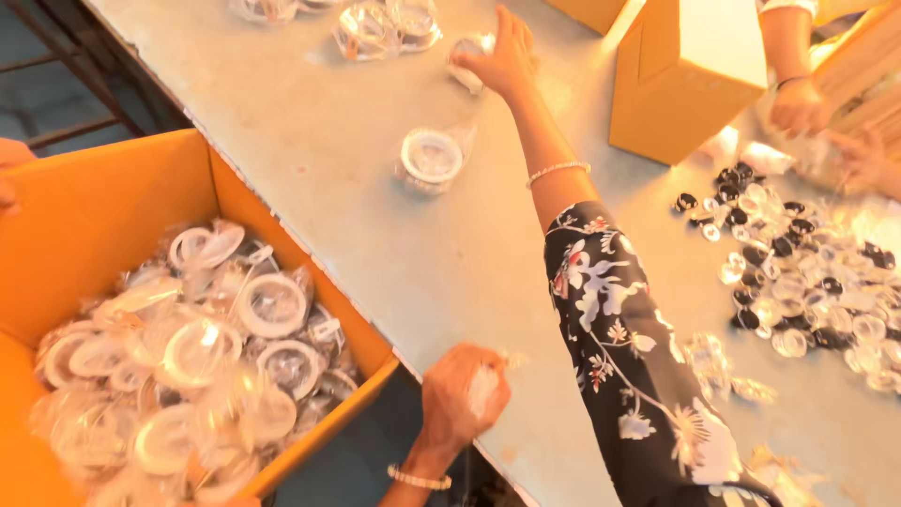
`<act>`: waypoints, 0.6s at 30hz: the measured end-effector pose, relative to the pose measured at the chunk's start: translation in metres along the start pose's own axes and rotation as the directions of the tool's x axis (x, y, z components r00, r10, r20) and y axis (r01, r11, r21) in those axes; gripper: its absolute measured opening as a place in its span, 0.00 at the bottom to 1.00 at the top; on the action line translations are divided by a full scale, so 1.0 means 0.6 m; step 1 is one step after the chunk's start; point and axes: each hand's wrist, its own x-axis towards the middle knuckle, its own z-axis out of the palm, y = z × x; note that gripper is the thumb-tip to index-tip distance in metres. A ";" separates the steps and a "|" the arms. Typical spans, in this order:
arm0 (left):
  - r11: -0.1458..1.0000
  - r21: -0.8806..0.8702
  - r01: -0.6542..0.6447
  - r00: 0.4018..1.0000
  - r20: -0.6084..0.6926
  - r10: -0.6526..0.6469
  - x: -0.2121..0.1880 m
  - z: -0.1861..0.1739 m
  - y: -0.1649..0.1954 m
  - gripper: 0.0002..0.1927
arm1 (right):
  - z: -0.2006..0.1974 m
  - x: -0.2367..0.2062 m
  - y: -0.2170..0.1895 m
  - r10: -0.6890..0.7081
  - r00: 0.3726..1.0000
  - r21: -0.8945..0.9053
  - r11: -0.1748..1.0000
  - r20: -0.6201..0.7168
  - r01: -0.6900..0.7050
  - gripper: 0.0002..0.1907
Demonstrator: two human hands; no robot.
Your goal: The person picks small black plastic components from a pile on a blue workbench and places them into clear plastic bags. They seal each bag and set it aside. Later, they place stacks of clear plastic rings into a cardboard box.
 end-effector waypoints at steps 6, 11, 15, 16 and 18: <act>0.999 -0.032 0.037 0.999 0.039 -0.036 0.002 -0.003 0.005 0.08 | 0.043 -0.015 0.046 0.054 0.978 0.013 0.998 0.202 -0.058 0.38; 0.999 0.012 0.047 0.996 0.080 -0.048 0.001 -0.003 0.007 0.10 | 0.043 -0.085 0.009 0.006 0.997 0.175 0.984 0.073 -0.019 0.21; 0.999 0.053 -0.006 0.999 0.051 0.004 -0.001 -0.001 0.006 0.09 | 0.012 -0.177 -0.074 -0.025 1.000 0.313 0.949 -0.014 0.028 0.23; 0.997 0.069 -0.019 0.999 0.033 0.017 -0.001 0.000 0.006 0.09 | 0.004 -0.198 -0.100 -0.046 0.997 0.355 0.932 -0.062 0.065 0.24; 0.994 0.095 -0.051 0.999 0.024 0.049 -0.002 0.003 0.005 0.09 | -0.009 -0.248 -0.154 -0.050 0.986 0.270 0.958 -0.158 0.092 0.24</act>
